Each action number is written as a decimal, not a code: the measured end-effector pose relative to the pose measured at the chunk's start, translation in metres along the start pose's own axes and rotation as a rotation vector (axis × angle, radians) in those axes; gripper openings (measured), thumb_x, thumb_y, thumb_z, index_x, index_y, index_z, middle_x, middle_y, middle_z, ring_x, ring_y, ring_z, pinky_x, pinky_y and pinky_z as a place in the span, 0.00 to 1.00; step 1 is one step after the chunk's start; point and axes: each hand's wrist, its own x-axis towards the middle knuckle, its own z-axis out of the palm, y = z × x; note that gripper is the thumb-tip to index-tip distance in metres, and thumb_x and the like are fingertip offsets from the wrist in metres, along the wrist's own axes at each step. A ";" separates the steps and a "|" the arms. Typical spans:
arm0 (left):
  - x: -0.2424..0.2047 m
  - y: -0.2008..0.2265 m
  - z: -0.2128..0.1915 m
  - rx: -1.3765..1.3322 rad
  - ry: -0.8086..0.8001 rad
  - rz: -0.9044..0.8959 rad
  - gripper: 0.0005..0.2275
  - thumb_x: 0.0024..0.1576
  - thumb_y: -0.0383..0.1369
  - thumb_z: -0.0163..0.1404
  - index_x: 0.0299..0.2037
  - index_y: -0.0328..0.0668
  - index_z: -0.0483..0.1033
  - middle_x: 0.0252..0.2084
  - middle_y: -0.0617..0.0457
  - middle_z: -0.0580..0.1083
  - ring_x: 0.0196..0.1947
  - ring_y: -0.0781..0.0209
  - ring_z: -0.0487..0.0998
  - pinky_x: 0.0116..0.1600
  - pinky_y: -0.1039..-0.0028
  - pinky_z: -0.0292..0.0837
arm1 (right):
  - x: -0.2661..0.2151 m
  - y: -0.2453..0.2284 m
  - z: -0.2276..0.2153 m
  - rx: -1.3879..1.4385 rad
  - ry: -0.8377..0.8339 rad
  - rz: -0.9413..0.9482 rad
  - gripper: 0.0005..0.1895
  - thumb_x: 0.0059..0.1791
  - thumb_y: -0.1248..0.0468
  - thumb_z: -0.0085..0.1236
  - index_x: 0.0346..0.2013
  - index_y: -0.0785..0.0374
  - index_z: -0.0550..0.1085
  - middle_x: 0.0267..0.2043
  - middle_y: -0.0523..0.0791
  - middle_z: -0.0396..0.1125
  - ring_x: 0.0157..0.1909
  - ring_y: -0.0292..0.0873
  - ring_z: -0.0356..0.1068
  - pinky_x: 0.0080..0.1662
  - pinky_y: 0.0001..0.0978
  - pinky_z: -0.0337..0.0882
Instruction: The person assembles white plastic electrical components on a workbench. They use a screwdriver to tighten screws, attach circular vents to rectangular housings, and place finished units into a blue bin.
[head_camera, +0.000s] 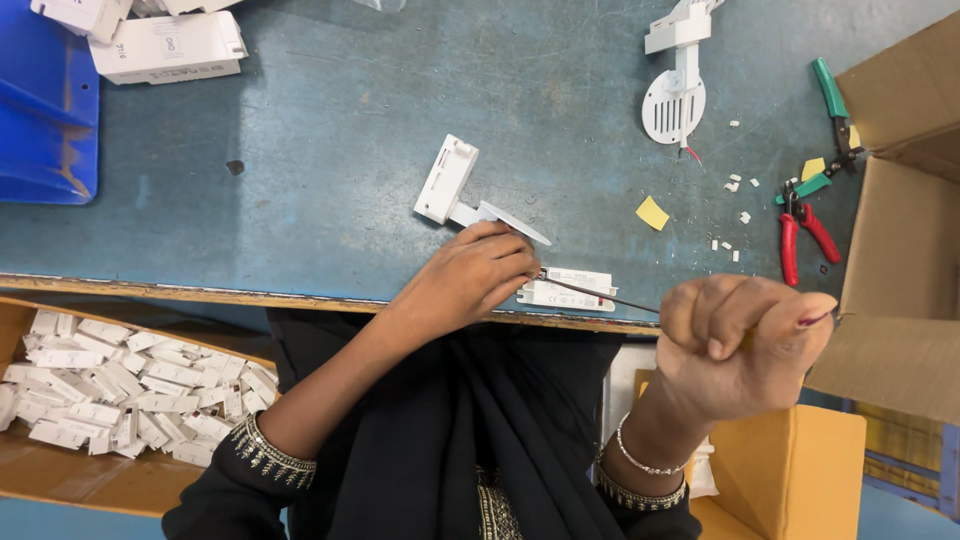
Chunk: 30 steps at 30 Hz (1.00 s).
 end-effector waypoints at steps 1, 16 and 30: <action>0.000 0.000 0.000 -0.003 0.002 0.000 0.07 0.60 0.32 0.53 0.43 0.39 0.78 0.44 0.52 0.76 0.50 0.52 0.75 0.60 0.64 0.67 | 0.001 0.000 0.000 0.012 -0.011 0.002 0.24 0.64 0.56 0.41 0.26 0.58 0.52 0.16 0.39 0.44 0.15 0.29 0.37 0.17 0.21 0.42; 0.021 0.011 -0.009 0.190 -0.065 0.135 0.06 0.60 0.32 0.52 0.39 0.38 0.78 0.41 0.54 0.75 0.43 0.57 0.74 0.55 0.67 0.64 | 0.017 0.002 0.006 0.069 -0.011 0.110 0.28 0.63 0.62 0.42 0.19 0.61 0.51 0.14 0.40 0.45 0.15 0.28 0.38 0.18 0.23 0.40; 0.013 -0.005 -0.008 0.138 -0.080 0.177 0.08 0.57 0.33 0.55 0.43 0.41 0.79 0.43 0.54 0.75 0.48 0.52 0.74 0.59 0.65 0.66 | 0.014 0.004 0.014 -0.002 0.044 0.118 0.32 0.62 0.61 0.47 0.14 0.66 0.55 0.13 0.41 0.46 0.14 0.29 0.40 0.21 0.24 0.40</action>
